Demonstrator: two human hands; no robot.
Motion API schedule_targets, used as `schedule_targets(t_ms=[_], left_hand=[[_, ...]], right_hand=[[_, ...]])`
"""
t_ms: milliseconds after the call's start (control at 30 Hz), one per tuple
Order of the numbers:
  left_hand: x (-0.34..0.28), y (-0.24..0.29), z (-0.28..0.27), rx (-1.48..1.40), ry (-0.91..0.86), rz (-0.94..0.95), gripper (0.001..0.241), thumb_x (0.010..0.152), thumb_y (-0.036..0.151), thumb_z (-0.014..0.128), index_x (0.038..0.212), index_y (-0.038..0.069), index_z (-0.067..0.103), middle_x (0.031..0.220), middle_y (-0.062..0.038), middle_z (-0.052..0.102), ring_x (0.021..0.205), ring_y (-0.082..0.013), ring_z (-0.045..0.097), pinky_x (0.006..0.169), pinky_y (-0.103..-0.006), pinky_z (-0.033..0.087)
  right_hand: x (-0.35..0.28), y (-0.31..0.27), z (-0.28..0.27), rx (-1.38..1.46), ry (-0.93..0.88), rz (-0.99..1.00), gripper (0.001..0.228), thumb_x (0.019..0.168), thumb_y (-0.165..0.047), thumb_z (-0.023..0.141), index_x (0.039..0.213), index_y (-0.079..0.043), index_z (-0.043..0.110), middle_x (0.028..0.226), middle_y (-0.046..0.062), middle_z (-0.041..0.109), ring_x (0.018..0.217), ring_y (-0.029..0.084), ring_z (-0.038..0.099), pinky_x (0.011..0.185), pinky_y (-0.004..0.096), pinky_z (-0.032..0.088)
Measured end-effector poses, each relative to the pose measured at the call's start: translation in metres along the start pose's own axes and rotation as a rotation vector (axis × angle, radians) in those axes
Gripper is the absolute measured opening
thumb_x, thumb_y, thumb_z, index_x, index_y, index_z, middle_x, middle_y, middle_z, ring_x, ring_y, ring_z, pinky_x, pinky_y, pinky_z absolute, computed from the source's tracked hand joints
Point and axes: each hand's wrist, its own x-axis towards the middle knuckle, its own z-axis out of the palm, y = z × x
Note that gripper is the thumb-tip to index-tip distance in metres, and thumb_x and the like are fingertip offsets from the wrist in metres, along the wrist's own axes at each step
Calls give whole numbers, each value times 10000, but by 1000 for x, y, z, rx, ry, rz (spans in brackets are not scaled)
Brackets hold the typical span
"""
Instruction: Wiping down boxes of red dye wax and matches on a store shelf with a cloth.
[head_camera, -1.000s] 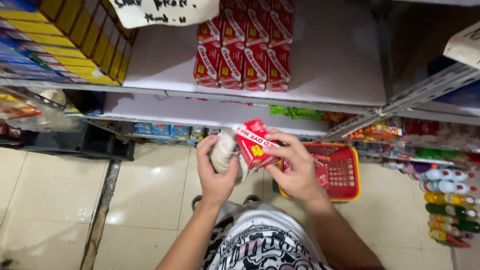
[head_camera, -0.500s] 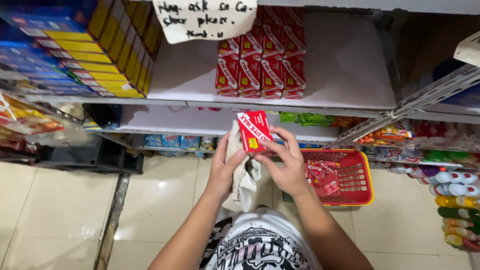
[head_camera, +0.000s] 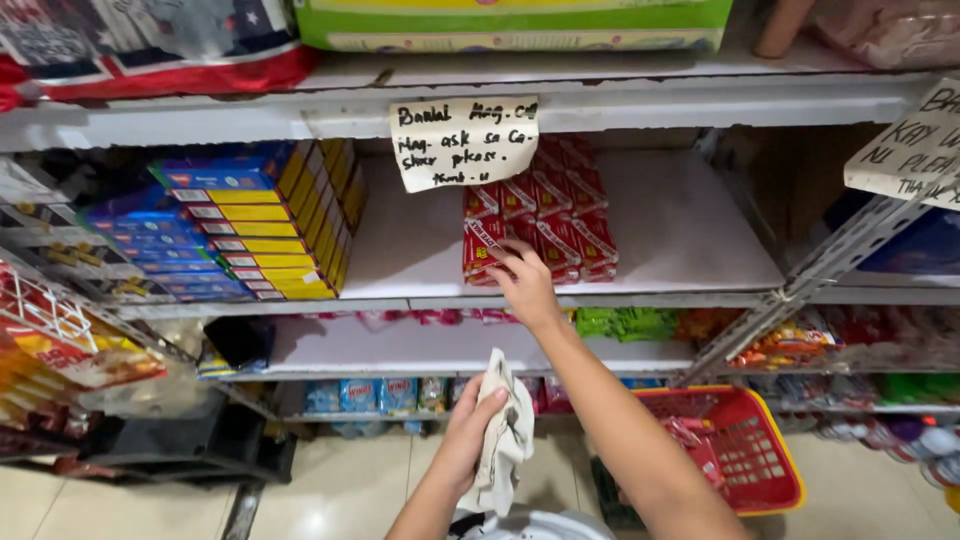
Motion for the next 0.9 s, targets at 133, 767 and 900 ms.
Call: schedule_targets(t_ms=[133, 767, 900], left_hand=[[2, -6, -12, 49, 37, -30, 476, 954, 190, 577, 1412, 64, 573, 1135, -155, 694, 918, -201, 615, 791, -318, 497], [10, -35, -8, -39, 60, -493, 583, 927, 344, 542, 1443, 85, 465, 1296, -161, 541, 1115, -271, 530, 964, -396, 446], [12, -71, -2, 29, 58, -823, 499, 922, 386, 598, 1287, 50, 656, 1165, -150, 668, 994, -268, 580, 862, -393, 473]], right_hand=[[20, -6, 1, -84, -53, 93, 365, 865, -42, 673, 1227, -42, 721, 1431, 93, 587, 739, 148, 660, 648, 244, 556], [-157, 15, -26, -214, 342, -96, 278, 809, 18, 714, 1077, -46, 678, 1152, 100, 659, 1040, 277, 628, 952, 370, 503], [-252, 67, -39, -119, 216, 314, 281, 839, -17, 629, 1115, -53, 667, 1093, 95, 644, 989, 284, 627, 910, 353, 503]])
